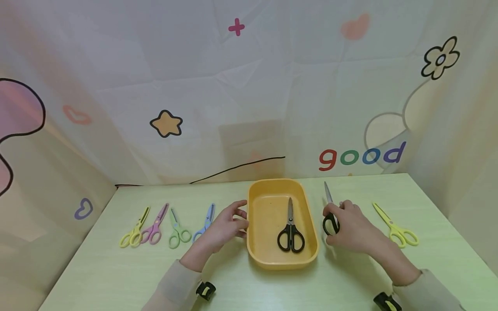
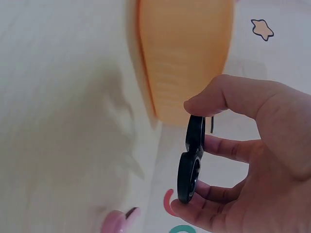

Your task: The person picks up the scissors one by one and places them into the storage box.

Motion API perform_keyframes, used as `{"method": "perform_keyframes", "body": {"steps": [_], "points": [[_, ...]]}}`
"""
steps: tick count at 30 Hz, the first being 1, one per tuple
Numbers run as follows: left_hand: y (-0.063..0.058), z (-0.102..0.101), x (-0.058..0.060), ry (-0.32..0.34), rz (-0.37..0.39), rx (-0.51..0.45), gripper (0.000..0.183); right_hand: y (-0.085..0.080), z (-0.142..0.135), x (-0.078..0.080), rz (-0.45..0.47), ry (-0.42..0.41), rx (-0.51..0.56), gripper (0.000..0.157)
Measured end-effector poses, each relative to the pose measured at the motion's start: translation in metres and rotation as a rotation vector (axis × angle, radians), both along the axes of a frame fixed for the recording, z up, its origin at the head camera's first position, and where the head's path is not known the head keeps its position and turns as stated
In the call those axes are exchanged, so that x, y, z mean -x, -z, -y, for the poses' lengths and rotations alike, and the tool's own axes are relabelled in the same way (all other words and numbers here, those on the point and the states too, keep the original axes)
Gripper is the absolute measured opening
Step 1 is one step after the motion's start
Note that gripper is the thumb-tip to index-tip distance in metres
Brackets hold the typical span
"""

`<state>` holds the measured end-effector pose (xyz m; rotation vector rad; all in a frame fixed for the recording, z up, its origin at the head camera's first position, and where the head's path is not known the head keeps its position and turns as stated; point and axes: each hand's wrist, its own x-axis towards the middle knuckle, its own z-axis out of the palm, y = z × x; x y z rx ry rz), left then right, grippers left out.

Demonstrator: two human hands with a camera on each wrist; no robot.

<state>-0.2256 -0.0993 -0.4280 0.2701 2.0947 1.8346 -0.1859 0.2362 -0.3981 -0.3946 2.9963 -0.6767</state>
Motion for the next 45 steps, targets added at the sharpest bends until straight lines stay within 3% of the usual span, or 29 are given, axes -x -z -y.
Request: {"method": "perform_keyframes", "body": {"steps": [10,20,28,45], "points": [[0.000,0.000,0.000,0.000,0.005,-0.024,0.065,-0.017,0.010,-0.001,-0.119,0.005,0.043,0.052],[0.001,0.000,0.000,0.002,0.009,-0.036,0.065,-0.032,0.046,-0.007,-0.109,-0.055,0.040,0.052],[0.001,0.001,0.000,0.006,0.010,-0.053,0.066,-0.030,0.073,-0.009,-0.129,-0.156,0.071,0.049],[-0.001,0.001,-0.002,0.000,0.015,-0.041,0.063,-0.008,0.118,-0.001,-0.007,-0.297,0.019,0.041]]}}
